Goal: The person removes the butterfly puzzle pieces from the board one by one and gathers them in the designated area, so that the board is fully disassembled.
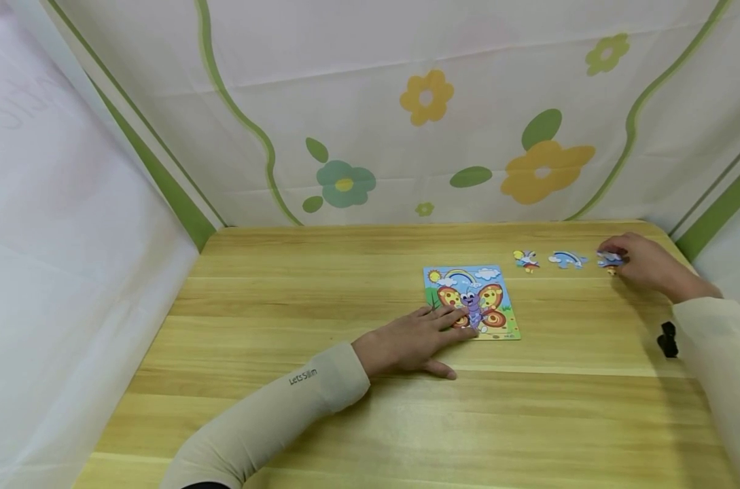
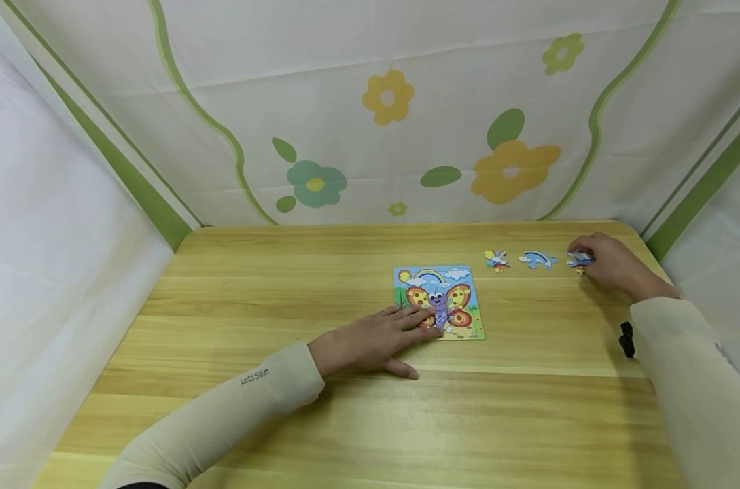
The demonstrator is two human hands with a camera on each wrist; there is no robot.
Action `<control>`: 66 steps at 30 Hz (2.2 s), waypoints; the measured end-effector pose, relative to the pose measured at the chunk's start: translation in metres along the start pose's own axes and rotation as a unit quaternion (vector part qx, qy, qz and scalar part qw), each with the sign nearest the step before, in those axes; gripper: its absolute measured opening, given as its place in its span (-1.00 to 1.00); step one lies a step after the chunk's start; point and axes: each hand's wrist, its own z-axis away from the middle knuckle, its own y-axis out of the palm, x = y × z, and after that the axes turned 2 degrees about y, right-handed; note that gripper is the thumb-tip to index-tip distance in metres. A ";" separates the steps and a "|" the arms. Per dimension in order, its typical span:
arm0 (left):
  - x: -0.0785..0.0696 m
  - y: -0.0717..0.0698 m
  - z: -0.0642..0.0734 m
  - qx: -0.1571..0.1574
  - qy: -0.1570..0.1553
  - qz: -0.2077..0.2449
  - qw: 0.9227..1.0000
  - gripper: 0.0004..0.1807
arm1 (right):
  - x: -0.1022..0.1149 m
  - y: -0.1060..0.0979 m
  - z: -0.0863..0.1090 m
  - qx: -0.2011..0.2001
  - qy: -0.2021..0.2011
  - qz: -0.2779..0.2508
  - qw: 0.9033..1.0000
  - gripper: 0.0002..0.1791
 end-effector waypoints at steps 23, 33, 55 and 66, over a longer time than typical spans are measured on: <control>0.002 0.002 -0.001 -0.002 0.003 -0.006 1.000 -0.11 | -0.002 -0.004 -0.001 0.030 0.002 0.042 0.999 -0.49; 0.001 0.001 0.000 0.001 0.003 -0.006 1.000 -0.11 | -0.001 -0.004 -0.001 0.041 0.012 0.048 0.998 -0.47; -0.002 0.002 0.001 -0.003 -0.001 -0.037 0.999 -0.12 | 0.075 -0.003 -0.016 -0.008 -0.035 0.035 0.999 -0.56; -0.004 0.004 0.019 -0.003 -0.019 -0.021 1.000 -0.16 | 0.120 0.007 -0.025 -0.020 -0.082 0.011 0.996 -0.63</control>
